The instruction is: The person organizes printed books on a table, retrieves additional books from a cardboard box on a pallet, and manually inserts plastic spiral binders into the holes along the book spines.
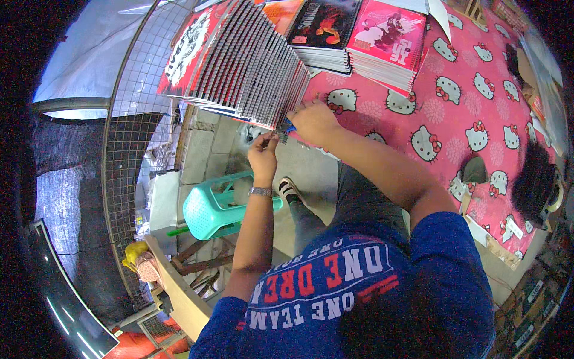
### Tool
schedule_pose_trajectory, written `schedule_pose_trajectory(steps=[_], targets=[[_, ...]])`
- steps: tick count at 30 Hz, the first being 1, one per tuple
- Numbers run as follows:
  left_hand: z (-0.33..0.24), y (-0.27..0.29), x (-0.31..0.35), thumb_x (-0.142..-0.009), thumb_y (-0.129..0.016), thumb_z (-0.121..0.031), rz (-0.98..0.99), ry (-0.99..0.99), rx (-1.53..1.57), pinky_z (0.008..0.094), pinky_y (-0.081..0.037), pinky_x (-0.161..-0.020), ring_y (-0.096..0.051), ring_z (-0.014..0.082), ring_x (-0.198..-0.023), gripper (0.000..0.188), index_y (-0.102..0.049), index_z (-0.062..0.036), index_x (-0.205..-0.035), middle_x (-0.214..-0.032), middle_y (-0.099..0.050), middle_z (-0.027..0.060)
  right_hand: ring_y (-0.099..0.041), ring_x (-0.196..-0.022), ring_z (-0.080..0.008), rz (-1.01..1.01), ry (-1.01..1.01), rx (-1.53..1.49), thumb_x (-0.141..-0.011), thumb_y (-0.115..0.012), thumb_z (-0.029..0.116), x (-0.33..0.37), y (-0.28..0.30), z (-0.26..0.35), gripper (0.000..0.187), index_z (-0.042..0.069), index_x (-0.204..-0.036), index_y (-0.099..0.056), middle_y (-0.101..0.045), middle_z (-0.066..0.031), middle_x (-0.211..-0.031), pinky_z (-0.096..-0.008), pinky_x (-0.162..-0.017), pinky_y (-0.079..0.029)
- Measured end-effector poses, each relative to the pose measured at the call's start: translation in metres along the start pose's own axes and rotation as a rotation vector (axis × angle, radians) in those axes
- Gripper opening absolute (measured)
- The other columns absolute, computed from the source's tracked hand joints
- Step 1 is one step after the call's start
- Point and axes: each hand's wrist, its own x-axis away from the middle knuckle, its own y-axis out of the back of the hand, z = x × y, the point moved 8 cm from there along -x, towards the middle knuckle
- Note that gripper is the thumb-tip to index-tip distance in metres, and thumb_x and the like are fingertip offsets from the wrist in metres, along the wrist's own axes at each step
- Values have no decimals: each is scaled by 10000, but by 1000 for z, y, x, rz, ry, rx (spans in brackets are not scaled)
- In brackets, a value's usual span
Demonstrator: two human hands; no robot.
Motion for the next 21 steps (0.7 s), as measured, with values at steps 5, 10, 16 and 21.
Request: schedule_pose_trajectory(steps=[5,10,16,21], targets=[[15,3,-3,-846,-644,-73,66,147,192,238,-432,-610,-553,107,-663,176,-643,15,-999,-815,-641,38,-622,-950,-273,106,-97,-101,-806,-561,215,4,-20,-14,232,102,-997,-629,-660,-106,-981,-438,-833,-467],[30,-13,-2,-834,-615,-54,174,396,751,250,-426,-586,-544,132,-623,153,-607,-13,-981,-775,-590,23,-592,-1016,-246,-297,-22,192,-810,-551,194,21,-2,-13,253,121,-1043,-617,-645,-85,-1021,-502,-908,-411],[36,-20,-7,-807,-621,-15,191,417,613,250,-435,-571,-559,130,-625,129,-569,-35,-923,-792,-604,51,-590,-1018,-239,-171,56,174,-805,-557,197,0,-6,4,265,120,-1052,-613,-642,-77,-1018,-511,-926,-391],[37,-15,-8,-806,-631,-25,172,393,568,251,-426,-591,-549,126,-639,102,-579,-51,-891,-778,-588,21,-629,-917,-248,107,-90,-44,-818,-524,190,2,-25,-15,226,96,-1000,-619,-655,-79,-948,-460,-900,-421]])
